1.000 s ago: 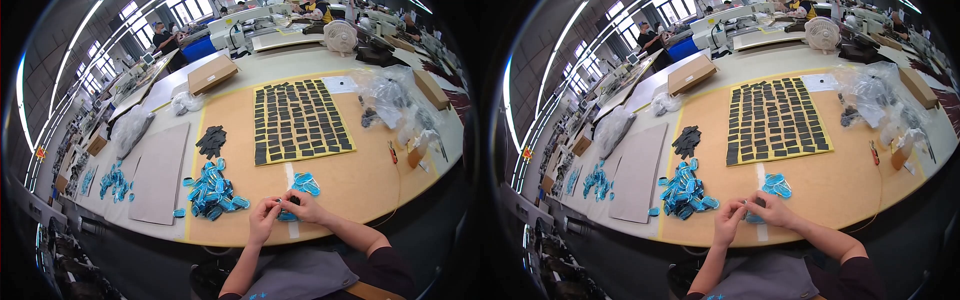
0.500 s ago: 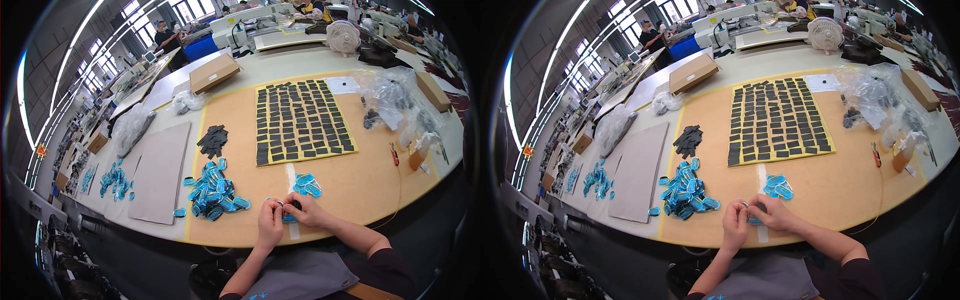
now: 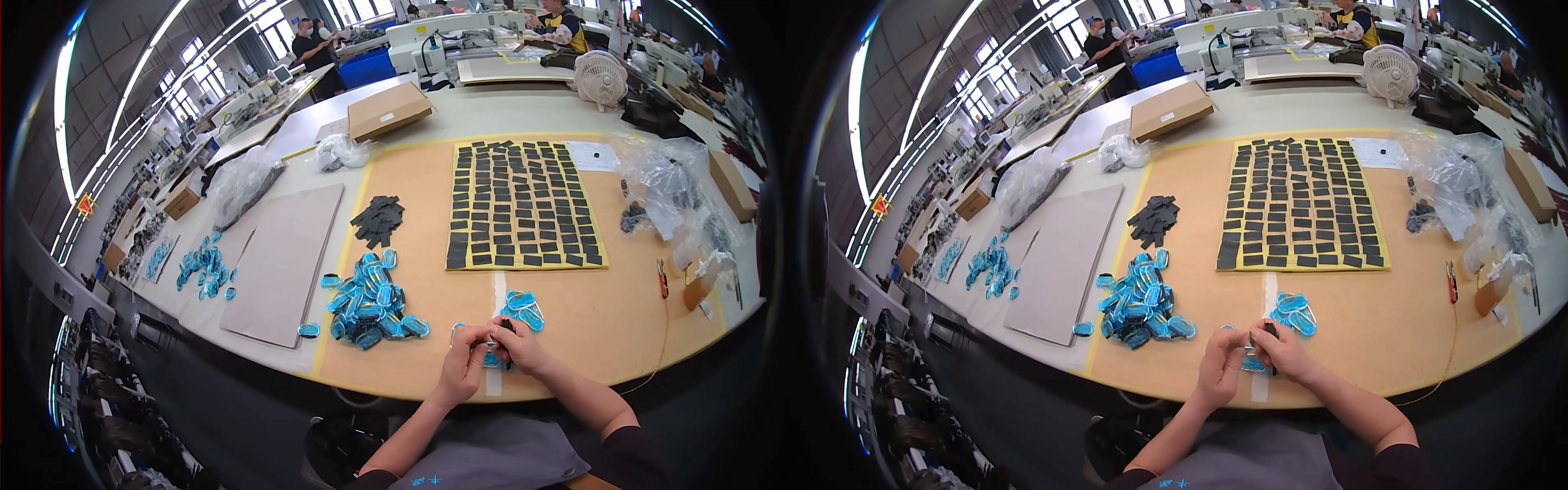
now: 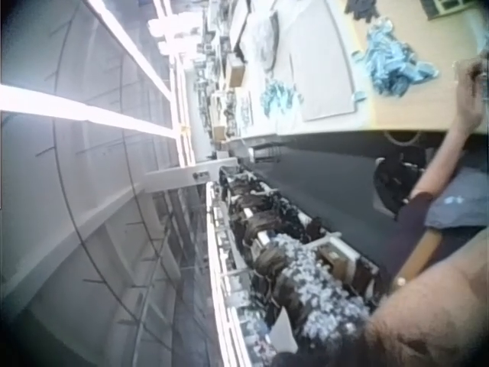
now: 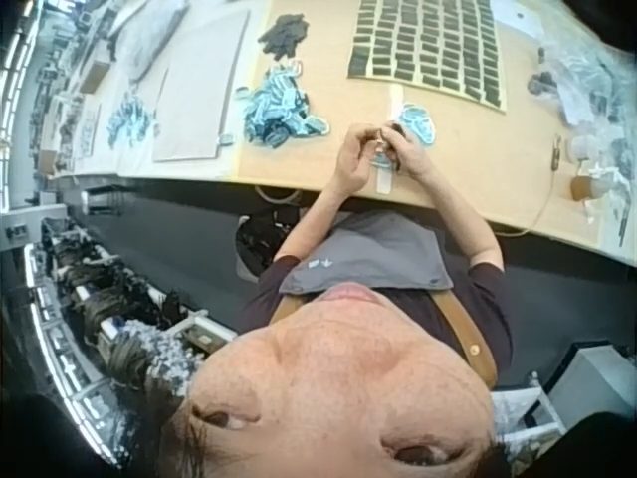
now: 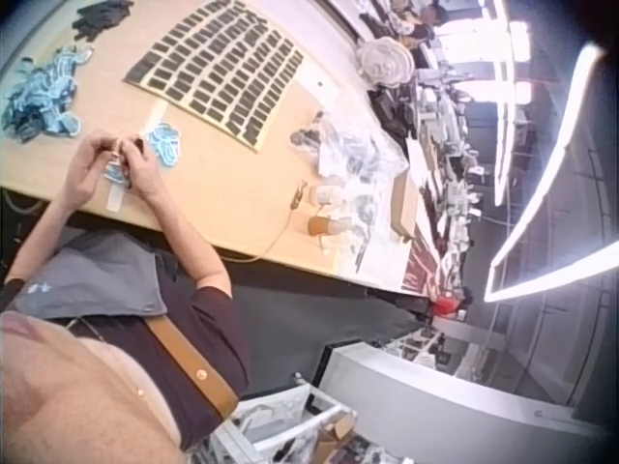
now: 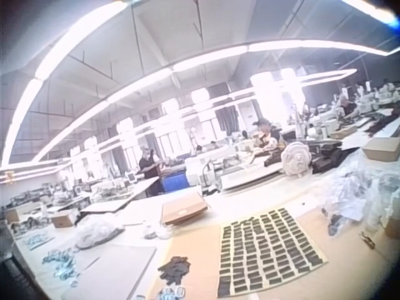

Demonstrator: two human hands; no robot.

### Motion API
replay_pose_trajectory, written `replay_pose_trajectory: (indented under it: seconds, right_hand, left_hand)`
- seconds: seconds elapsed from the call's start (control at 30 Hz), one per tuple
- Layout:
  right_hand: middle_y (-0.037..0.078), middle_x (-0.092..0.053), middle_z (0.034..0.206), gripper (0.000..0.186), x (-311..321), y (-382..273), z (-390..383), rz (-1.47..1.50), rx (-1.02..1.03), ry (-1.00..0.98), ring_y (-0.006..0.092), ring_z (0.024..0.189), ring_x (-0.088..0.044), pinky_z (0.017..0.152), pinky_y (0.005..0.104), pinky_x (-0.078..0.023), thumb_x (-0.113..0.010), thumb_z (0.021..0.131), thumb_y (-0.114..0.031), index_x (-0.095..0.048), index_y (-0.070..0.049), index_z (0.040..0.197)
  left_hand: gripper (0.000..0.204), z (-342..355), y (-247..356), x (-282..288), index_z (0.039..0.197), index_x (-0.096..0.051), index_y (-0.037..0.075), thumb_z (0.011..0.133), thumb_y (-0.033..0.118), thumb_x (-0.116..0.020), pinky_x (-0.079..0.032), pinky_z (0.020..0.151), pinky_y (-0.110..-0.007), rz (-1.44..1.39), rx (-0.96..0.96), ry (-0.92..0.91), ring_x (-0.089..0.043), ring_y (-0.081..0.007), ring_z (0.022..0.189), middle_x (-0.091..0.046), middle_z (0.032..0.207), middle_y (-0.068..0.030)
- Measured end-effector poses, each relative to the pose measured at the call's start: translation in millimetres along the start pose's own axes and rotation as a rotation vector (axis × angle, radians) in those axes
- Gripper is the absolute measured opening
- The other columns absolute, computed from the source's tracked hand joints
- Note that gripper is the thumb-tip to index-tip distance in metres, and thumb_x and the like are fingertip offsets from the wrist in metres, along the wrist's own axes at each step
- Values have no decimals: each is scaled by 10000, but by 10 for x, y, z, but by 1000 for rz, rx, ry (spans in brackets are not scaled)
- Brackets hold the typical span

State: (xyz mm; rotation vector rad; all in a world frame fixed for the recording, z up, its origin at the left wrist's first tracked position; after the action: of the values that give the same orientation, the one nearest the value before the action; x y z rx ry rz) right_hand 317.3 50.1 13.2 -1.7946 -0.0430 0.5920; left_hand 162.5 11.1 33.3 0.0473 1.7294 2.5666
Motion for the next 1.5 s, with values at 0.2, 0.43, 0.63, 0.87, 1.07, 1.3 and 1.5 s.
replay_pose_trajectory:
  seconds: [0.2, 0.43, 0.63, 0.87, 1.07, 1.3, 1.5]
  right_hand:
    - [-24, -470, 702, 171, 109, -64, 186, 306, -43, 207, 58, 521, -386, 441, 227, -272, -528, 1011, -224, -507, -109, 886]
    - [12, -542, 823, 147, 436, -196, 211, 630, 48, 109, 47, 530, -419, 417, 188, -293, -488, 1011, -242, -506, -112, 946]
    - [4, -553, 823, 119, 462, -171, 141, 570, 35, 79, 43, 529, -444, 407, 176, -303, -488, 1021, -218, -520, -104, 1010]
    - [-15, -488, 725, 148, 135, -194, 130, 402, -92, -19, 55, 519, -435, 436, 196, -305, -495, 1029, -232, -537, -92, 1007]
    - [-41, -523, 769, 195, -64, -106, 155, 8, -11, -91, 31, 604, -452, 528, 196, -369, -634, 1006, -239, -602, -51, 1046]
    - [6, -657, 899, 193, -92, -7, 124, -45, 239, 58, 43, 834, -600, 718, 205, -490, -722, 936, -129, -614, 0, 1029]
    - [-24, -635, 818, 138, -122, -47, 28, -381, 348, 174, 21, 739, -541, 633, 203, -461, -713, 930, -117, -642, -3, 965]
  left_hand:
    - [256, 34, 313, -79, 1200, -565, 15, 977, -80, -483, -456, 801, -307, -151, -216, -333, -563, -217, 896, -569, 1028, -116]
    - [176, 197, -170, 125, 1139, -623, 18, 991, 22, -527, -455, 833, -318, 33, 266, -120, -576, -227, 990, -608, 1090, -105]
    - [225, 337, -136, 776, 1052, -667, 86, 829, 51, -667, -337, 992, -410, 1067, -109, -95, -522, -271, 1171, -630, 1200, -61]
    - [156, 301, -279, 1156, 975, -675, 78, 824, 38, -680, -382, 940, -387, 1063, -70, -127, -589, -259, 1038, -682, 1029, -65]
    - [110, 361, -146, 622, 987, -683, 27, 877, 22, -683, -498, 680, -326, 451, 49, 115, -647, -224, 834, -662, 942, -89]
    - [236, 195, -119, 12, 1083, -681, -14, 851, -53, -667, -538, 685, -333, 526, -160, 77, -653, -277, 835, -642, 972, -148]
    - [279, 175, -137, 39, 1102, -686, -10, 828, -64, -681, -541, 663, -317, 633, -243, 71, -643, -260, 809, -639, 960, -141]
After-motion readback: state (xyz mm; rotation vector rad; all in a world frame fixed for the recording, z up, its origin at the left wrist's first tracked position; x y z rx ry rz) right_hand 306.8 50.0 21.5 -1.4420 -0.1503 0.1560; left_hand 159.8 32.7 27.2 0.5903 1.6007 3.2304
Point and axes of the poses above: each hand's wrist, its own z-axis towards the middle knuckle, its own x-axis out of the back of the hand, y = z × x, the point moved 1 cm from there along z, towards the middle knuckle
